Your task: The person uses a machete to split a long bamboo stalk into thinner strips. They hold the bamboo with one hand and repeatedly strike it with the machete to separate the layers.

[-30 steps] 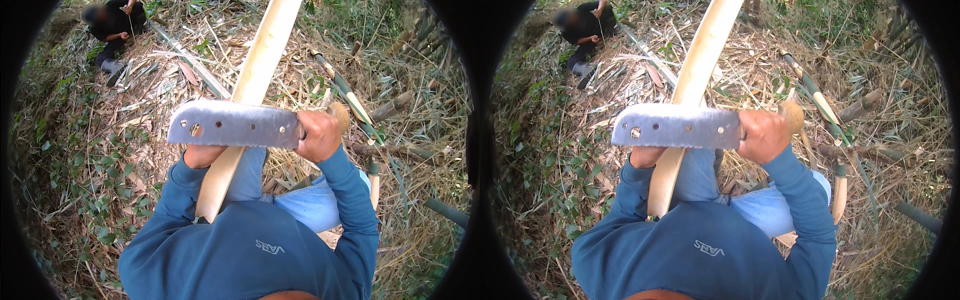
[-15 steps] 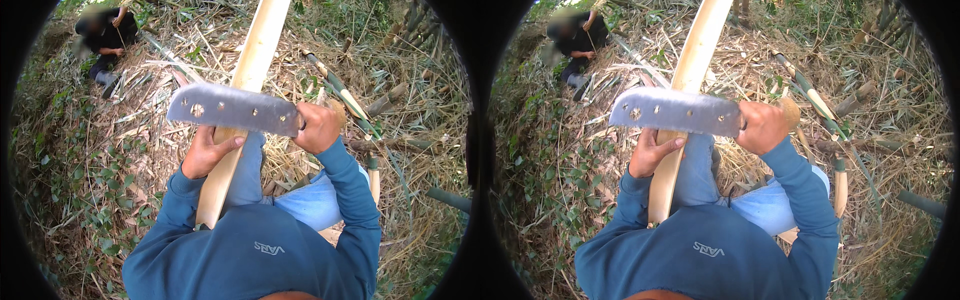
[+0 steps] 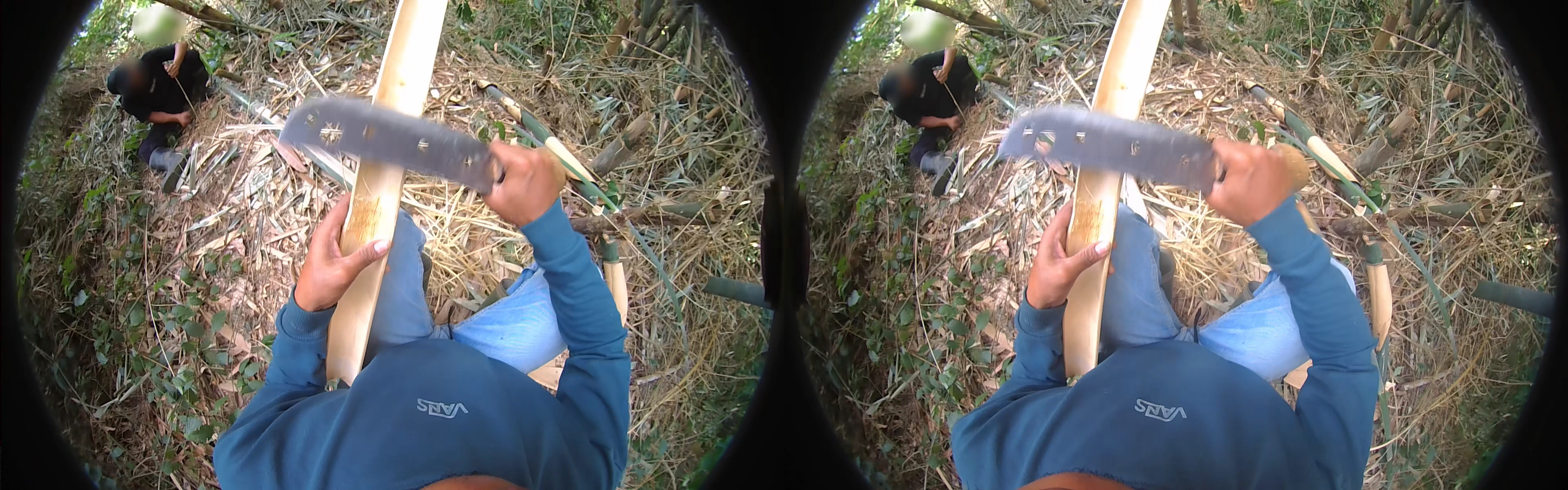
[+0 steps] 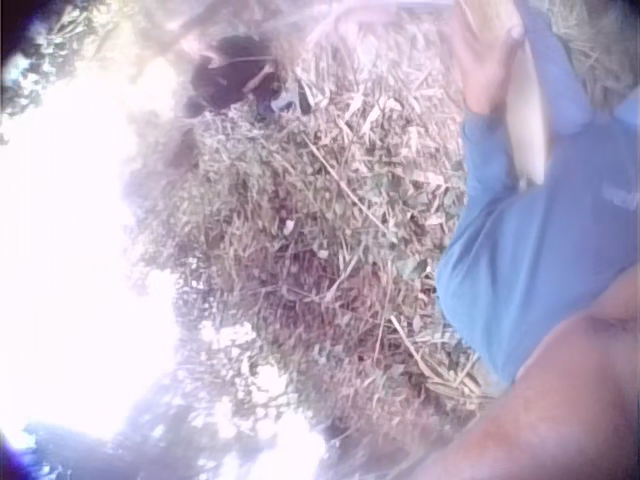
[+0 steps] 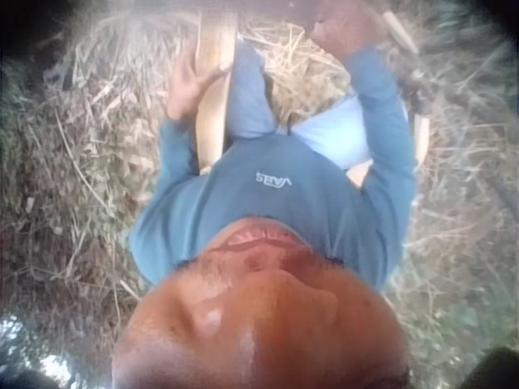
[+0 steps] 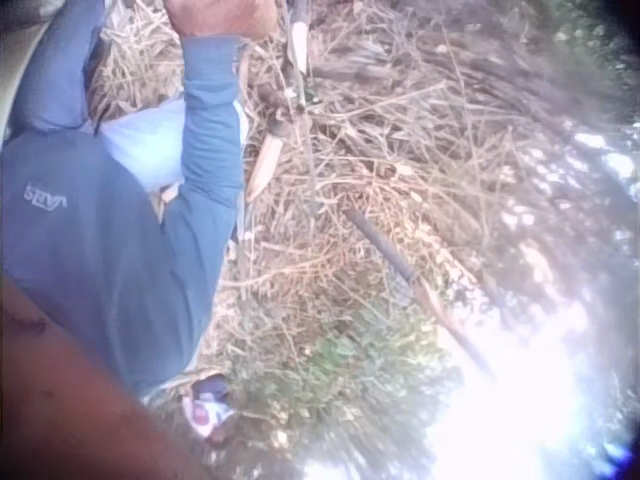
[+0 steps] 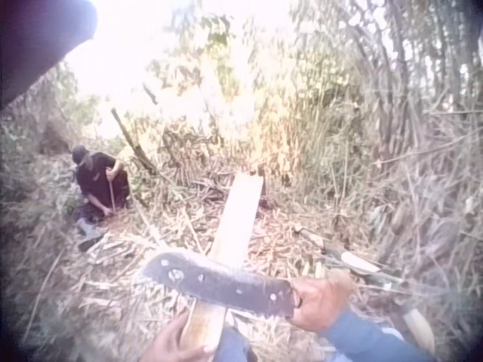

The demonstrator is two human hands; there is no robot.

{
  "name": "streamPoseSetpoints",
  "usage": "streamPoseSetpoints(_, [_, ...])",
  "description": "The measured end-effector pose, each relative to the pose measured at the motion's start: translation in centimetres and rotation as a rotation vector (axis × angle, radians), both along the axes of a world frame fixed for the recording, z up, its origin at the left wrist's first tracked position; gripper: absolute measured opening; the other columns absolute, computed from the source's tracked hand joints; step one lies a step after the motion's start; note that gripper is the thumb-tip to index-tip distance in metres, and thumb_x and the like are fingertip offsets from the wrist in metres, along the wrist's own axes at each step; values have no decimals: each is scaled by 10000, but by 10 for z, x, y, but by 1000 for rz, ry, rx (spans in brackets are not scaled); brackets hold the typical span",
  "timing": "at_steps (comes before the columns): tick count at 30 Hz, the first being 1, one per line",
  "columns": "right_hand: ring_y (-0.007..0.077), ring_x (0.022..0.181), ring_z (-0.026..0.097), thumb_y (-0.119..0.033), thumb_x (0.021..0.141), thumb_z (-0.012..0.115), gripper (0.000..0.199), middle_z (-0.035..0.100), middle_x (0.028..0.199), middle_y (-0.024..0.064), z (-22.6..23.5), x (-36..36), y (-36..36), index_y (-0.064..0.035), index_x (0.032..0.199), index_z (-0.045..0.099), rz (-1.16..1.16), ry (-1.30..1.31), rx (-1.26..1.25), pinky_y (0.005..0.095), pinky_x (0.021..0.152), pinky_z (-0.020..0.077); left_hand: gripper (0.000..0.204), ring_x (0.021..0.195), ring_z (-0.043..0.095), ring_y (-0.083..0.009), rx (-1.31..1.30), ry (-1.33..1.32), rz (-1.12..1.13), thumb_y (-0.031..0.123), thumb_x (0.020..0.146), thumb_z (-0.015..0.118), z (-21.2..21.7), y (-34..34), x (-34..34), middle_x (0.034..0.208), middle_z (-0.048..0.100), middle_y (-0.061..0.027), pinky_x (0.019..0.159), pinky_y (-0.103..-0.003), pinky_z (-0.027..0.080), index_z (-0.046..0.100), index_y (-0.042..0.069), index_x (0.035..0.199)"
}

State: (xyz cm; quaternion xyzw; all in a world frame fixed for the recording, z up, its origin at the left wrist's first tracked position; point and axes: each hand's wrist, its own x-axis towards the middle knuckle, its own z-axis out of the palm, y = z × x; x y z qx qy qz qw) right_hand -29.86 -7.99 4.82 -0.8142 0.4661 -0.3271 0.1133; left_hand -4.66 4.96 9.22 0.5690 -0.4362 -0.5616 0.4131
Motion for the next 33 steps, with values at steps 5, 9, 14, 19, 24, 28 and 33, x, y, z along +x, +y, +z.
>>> streamPoseSetpoints(5, [355, 603, 655, -392, 800, 702, 323, 648, 674, 155, -3, -7, -19, -83, 740, 629, -64, -50, 93, 454, 562, 503, 746, 1229, 534, -201, 24, 21, -23, 84, 867, 738, 5, -4, -2, 1348, 543, -164, 1040, -330, 432, 324, -66, 1468])
streamPoseSetpoints(9, [384, 624, 652, -411, 794, 704, 334, 650, 668, 173, 4, -8, -12, -83, 754, 653, -55, -25, 57, 481, 586, 508, 734, 1193, 555, -187, -8, -42, -40, 73, 863, 737, 0, -2, 2, 1334, 551, -147, 1008, -319, 457, 338, -61, 1464])
streamPoseSetpoints(14, [383, 615, 647, -421, 805, 712, 353, 631, 631, 189, 1, -23, -46, -72, 757, 687, -227, -104, 162, 471, 603, 507, 701, 1178, 560, -172, 32, 26, -22, 52, 855, 736, 6, -3, -6, 1314, 561, -130, 1005, -315, 457, 375, -47, 1447])
streamPoseSetpoints(19, [386, 622, 645, -415, 807, 715, 364, 632, 643, 179, -1, -24, -23, -59, 754, 662, -110, -126, 213, 474, 588, 497, 683, 1137, 579, -153, 45, 9, -35, 48, 853, 737, 3, -7, -3, 1265, 588, -114, 975, -304, 472, 392, -34, 1436])
streamPoseSetpoints(24, [377, 618, 636, -414, 779, 727, 381, 623, 668, 159, 1, -15, 0, -59, 730, 598, 58, -30, 62, 483, 571, 482, 652, 1060, 613, -176, 109, 65, -19, 49, 864, 724, 14, -8, -11, 1192, 613, -117, 905, -327, 518, 398, -34, 1423])
streamPoseSetpoints(28, [369, 610, 631, -400, 766, 730, 373, 609, 652, 146, 0, -14, 5, -61, 715, 584, 156, -50, 78, 467, 568, 485, 631, 1041, 624, -182, 41, 14, -32, 54, 872, 722, 7, -7, -7, 1191, 612, -136, 876, -321, 532, 405, -45, 1408])
streamPoseSetpoints(33, [353, 626, 640, -219, 717, 695, 193, 618, 658, 124, -3, -8, 6, -63, 714, 581, 164, -16, -31, 466, 576, 500, 606, 1021, 630, -200, 24, -40, 14, 67, 866, 733, 6, -5, -11, 1191, 598, -145, 840, -344, 548, 423, -56, 1372])
